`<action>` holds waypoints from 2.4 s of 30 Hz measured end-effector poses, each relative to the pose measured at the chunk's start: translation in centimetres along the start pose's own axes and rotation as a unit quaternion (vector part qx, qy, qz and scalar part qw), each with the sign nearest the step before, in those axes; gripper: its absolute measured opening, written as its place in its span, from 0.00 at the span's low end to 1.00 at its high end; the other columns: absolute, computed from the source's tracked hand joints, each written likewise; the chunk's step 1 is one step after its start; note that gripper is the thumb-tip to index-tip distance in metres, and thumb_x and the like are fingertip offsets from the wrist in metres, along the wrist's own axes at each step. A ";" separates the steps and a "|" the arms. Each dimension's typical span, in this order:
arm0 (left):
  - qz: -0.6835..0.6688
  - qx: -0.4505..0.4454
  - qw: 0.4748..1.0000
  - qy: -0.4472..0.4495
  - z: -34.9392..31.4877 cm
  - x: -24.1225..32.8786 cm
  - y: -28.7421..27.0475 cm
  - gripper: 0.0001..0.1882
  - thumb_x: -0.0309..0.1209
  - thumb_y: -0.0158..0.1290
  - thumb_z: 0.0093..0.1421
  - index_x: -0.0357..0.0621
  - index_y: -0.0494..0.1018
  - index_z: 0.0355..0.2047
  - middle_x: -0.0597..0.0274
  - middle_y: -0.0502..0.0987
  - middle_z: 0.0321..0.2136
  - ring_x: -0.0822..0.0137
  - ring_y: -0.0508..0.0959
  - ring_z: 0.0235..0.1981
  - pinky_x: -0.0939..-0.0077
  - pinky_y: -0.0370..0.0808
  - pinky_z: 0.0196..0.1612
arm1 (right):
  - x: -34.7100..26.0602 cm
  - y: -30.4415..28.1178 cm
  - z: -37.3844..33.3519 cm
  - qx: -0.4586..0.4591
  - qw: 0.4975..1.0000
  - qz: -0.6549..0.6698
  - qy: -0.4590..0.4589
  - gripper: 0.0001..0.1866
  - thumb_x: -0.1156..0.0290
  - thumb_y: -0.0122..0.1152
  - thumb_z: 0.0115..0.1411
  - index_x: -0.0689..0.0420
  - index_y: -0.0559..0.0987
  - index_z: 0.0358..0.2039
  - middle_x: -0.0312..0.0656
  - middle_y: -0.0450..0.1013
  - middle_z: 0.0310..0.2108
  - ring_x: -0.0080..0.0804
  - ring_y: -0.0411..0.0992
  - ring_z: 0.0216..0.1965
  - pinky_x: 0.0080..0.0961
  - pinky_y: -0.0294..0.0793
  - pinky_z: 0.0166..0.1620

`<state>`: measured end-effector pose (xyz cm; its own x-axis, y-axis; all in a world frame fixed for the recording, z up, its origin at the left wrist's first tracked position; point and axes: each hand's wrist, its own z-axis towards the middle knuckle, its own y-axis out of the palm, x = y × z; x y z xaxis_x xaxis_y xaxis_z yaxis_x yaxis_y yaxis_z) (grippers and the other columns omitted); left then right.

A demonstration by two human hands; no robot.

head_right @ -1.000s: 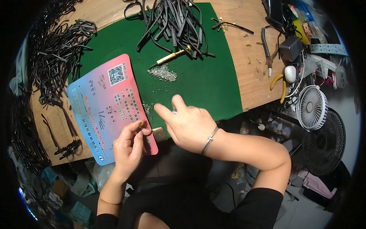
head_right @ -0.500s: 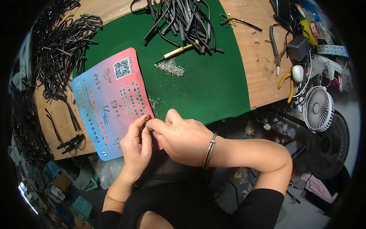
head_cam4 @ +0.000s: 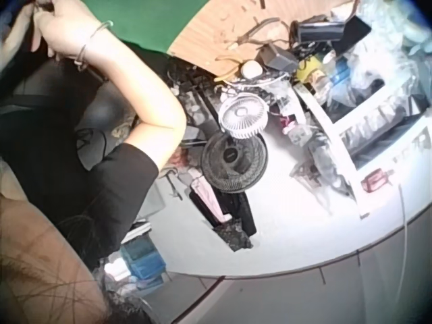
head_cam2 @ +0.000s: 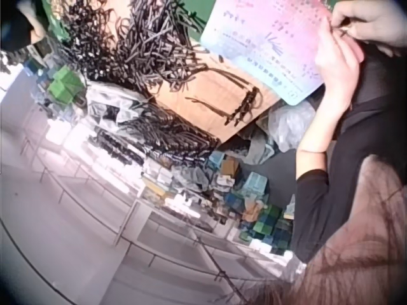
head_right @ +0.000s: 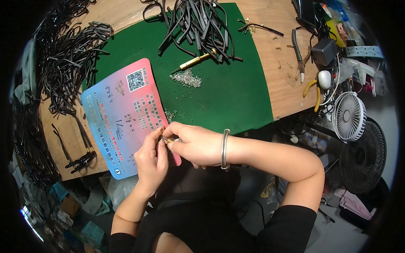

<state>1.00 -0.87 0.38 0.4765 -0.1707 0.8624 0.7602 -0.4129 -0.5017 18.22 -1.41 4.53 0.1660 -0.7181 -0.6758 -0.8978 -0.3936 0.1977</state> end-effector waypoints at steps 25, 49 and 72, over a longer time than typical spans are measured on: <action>0.017 -0.060 0.994 0.095 5.2 1.3 -1.2 0.13 0.23 0.48 0.58 0.37 0.66 0.45 0.54 0.75 0.31 0.65 0.76 0.30 0.76 0.72 0.34 | 5.4 -1.3 -2.0 0.283 0.874 -0.325 -0.225 0.18 0.67 0.55 0.56 0.57 0.67 0.46 0.46 0.67 0.34 0.45 0.72 0.31 0.36 0.73 0.33; -0.260 0.003 0.965 0.015 5.9 3.8 -6.5 0.15 0.26 0.54 0.55 0.33 0.70 0.42 0.62 0.74 0.28 0.79 0.70 0.24 0.86 0.69 0.29 | 6.4 -14.8 -8.1 0.649 0.665 -0.366 0.047 0.14 0.64 0.51 0.52 0.63 0.74 0.29 0.54 0.72 0.25 0.50 0.73 0.33 0.43 0.71 0.38; -0.227 -0.247 0.931 -0.141 -1.2 2.4 -2.1 0.14 0.22 0.45 0.60 0.38 0.68 0.47 0.62 0.75 0.23 0.76 0.75 0.22 0.82 0.73 0.28 | 0.7 -2.0 -3.3 0.062 0.996 -0.013 -0.056 0.09 0.70 0.59 0.52 0.62 0.76 0.30 0.38 0.72 0.21 0.18 0.68 0.17 0.17 0.68 0.22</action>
<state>0.05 -1.49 3.60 0.3056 0.3339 0.8917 0.6478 -0.7592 0.0623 21.49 -2.98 6.00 0.1502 -0.6368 -0.7563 -0.9384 -0.3327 0.0937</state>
